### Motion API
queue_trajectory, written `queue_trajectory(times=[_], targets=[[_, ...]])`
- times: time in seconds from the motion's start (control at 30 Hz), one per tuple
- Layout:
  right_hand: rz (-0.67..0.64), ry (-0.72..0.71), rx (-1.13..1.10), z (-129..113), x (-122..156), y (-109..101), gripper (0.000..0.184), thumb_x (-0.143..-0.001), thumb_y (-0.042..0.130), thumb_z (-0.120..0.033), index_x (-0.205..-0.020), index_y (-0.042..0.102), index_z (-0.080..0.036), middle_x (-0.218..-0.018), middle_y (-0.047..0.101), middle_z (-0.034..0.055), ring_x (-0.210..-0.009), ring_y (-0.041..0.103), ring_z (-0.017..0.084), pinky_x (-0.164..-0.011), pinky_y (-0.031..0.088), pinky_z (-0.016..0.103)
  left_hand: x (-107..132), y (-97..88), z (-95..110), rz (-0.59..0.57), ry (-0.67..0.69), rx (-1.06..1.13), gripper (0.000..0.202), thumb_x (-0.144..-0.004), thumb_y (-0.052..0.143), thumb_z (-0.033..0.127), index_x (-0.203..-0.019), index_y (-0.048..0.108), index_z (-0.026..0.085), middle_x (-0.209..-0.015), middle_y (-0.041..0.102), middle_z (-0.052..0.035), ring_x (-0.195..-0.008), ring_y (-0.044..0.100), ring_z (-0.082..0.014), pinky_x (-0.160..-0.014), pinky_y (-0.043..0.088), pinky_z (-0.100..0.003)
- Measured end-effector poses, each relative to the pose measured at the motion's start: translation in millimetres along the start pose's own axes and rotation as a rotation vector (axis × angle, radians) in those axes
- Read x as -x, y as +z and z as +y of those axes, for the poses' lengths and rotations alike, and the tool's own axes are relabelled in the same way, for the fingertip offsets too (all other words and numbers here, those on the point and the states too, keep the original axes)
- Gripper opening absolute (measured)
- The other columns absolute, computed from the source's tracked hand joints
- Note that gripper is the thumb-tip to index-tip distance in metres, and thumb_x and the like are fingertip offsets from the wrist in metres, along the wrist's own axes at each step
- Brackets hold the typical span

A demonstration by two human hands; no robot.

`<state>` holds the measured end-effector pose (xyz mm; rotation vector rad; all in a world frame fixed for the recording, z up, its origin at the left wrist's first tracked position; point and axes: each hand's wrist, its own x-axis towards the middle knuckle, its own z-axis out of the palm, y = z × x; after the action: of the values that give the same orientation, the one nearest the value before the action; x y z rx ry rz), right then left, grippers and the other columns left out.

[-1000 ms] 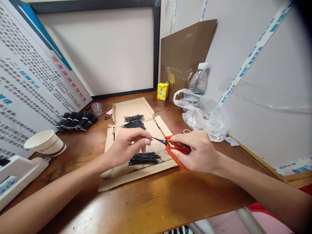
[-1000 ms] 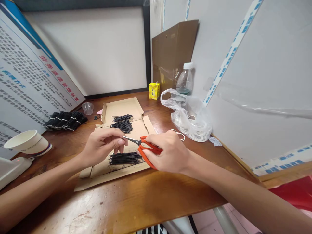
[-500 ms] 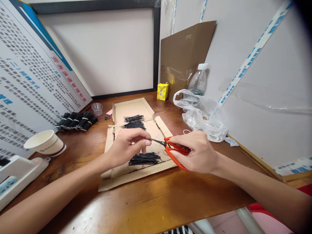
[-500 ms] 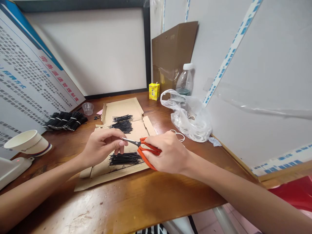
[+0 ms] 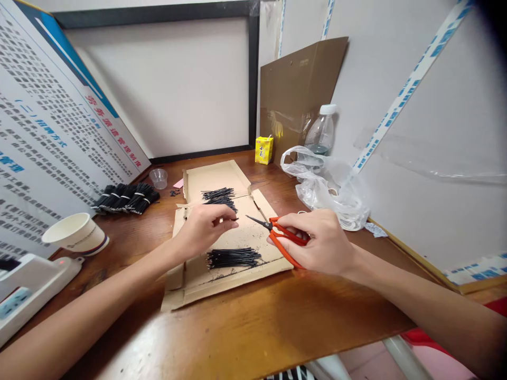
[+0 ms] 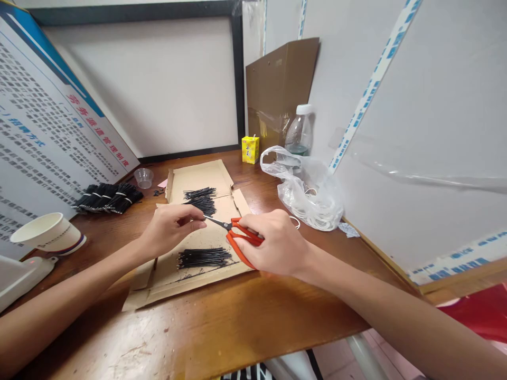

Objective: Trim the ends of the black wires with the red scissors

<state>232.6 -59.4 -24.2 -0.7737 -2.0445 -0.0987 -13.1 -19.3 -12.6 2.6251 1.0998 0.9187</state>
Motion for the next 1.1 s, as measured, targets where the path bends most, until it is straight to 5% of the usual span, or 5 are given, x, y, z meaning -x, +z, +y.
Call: queue_trajectory(times=[0.23, 1.1], targets=[[-0.013, 0.011, 0.003, 2.8, 0.0, 0.9, 0.013, -0.078, 0.06, -0.022, -0.068, 0.063, -0.015, -0.053, 0.061, -0.0008, -0.04, 0.044, 0.006, -0.043, 0.034, 0.019, -2.6, 18.9, -44.1, -0.132, -0.045, -0.244, 0.013, -0.083, 0.056, 0.012, -0.086, 0.069, 0.015, -0.083, 0.069, -0.0061, -0.074, 0.061, -0.0164, -0.072, 0.049, -0.029], [-0.04, 0.03, 0.017, 6.1, -0.6, 0.6, 0.012, -0.079, 0.059, -0.021, -0.072, 0.066, -0.014, -0.048, 0.054, -0.0036, -0.041, 0.042, 0.006, -0.044, 0.032, 0.02, -0.6, 19.8, -33.8, -0.236, -0.197, -0.509, 0.024, -0.09, 0.044, 0.016, -0.087, 0.068, 0.016, -0.091, 0.064, -0.0087, -0.078, 0.058, -0.0198, -0.07, 0.043, -0.029]])
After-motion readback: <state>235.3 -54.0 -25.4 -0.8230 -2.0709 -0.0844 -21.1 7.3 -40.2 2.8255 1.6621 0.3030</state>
